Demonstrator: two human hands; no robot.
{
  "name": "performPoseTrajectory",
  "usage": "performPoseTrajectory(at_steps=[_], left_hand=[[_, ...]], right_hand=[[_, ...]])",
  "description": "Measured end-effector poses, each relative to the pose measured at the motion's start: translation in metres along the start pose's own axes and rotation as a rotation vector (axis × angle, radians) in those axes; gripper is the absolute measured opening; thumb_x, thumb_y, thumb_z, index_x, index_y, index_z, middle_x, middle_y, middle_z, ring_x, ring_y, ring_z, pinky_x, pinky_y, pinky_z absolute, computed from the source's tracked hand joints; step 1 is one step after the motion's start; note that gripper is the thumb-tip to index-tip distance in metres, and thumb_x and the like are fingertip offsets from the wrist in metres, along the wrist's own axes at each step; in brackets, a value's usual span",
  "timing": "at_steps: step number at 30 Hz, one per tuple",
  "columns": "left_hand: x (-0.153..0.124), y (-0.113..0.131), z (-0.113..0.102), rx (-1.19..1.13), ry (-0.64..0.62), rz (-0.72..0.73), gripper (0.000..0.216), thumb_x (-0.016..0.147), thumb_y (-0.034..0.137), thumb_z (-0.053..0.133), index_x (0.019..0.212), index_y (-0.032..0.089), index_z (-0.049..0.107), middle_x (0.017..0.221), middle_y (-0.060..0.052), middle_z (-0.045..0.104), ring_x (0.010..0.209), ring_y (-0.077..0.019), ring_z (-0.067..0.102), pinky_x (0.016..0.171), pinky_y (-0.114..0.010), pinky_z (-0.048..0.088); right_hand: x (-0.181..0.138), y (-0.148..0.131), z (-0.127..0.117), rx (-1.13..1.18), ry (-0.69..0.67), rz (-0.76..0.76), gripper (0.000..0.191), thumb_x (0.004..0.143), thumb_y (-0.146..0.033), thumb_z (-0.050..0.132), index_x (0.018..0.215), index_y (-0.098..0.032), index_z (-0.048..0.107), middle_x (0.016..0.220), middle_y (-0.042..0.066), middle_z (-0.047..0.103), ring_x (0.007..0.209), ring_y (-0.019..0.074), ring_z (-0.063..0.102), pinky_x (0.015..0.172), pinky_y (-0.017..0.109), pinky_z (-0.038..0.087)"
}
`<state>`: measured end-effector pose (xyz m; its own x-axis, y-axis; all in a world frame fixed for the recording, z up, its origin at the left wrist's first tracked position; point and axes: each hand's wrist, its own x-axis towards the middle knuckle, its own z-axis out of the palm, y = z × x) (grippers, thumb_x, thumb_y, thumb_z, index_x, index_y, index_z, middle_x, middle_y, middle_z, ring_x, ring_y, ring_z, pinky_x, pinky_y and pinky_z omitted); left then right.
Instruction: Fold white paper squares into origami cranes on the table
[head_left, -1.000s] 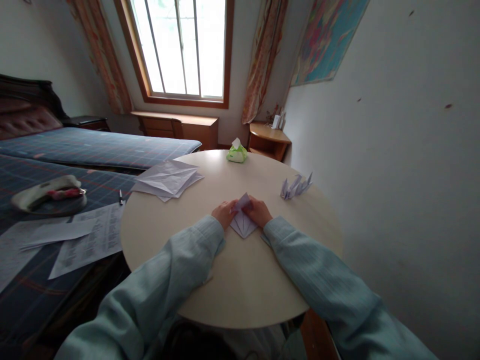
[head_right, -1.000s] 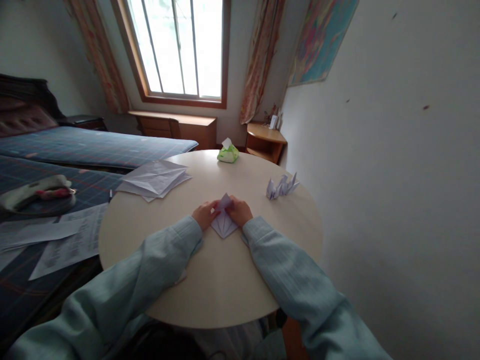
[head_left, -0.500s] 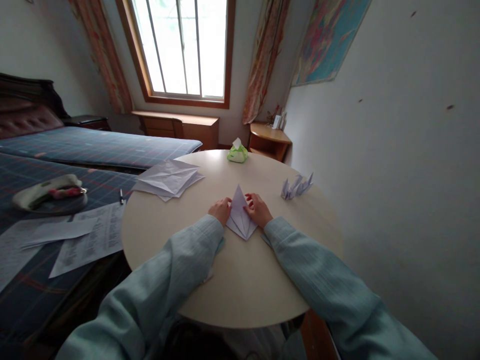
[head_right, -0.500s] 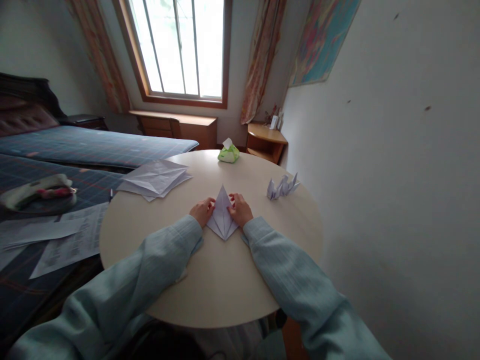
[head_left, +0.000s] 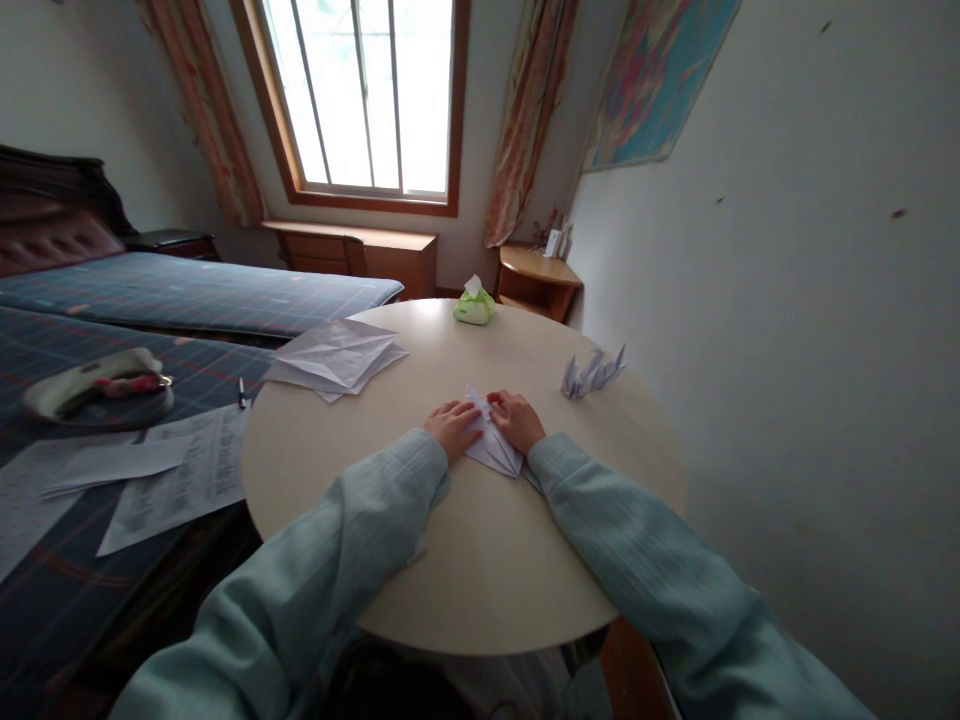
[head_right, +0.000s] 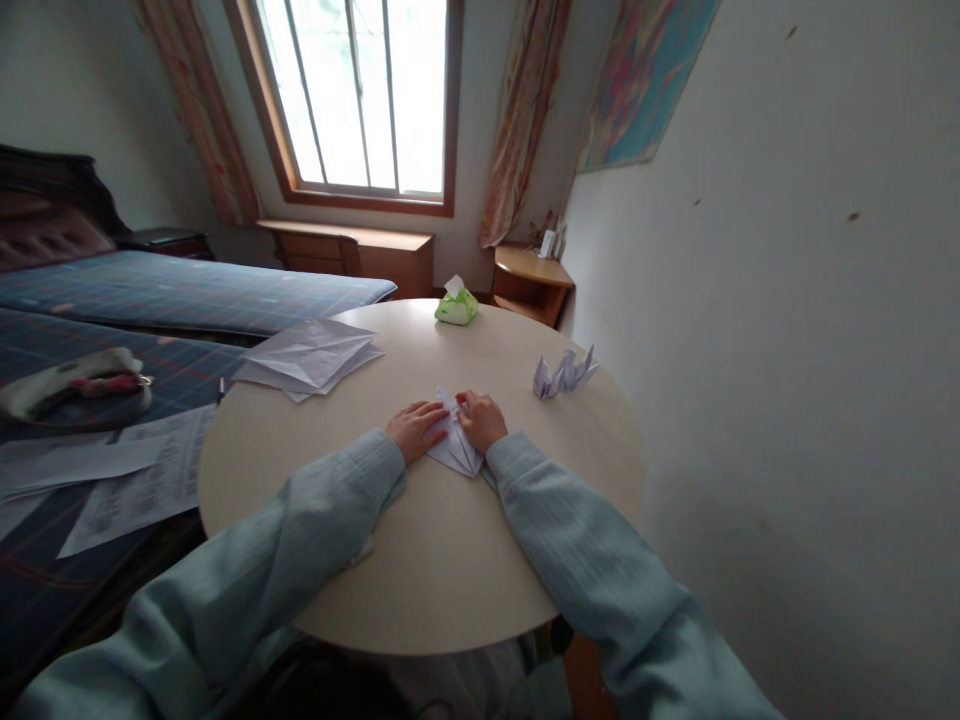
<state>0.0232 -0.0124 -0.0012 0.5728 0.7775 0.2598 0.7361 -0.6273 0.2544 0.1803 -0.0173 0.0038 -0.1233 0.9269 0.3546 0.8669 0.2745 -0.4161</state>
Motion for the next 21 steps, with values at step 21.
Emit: performPoseTrajectory(at_steps=[21], left_hand=[[-0.002,0.004,-0.002,0.037,-0.077,-0.111,0.047,0.074,0.051,0.036,0.116,0.029,0.039,0.127,0.001,0.037,0.118,-0.0209,0.028,0.097,-0.039,0.024]], right_hand=[[0.002,-0.005,-0.011,-0.233,-0.097,0.286,0.026,0.068,-0.042,0.046,0.068,-0.017,0.052,0.076,0.006,0.058,0.071,0.0151,0.051,0.059,0.024,0.032]])
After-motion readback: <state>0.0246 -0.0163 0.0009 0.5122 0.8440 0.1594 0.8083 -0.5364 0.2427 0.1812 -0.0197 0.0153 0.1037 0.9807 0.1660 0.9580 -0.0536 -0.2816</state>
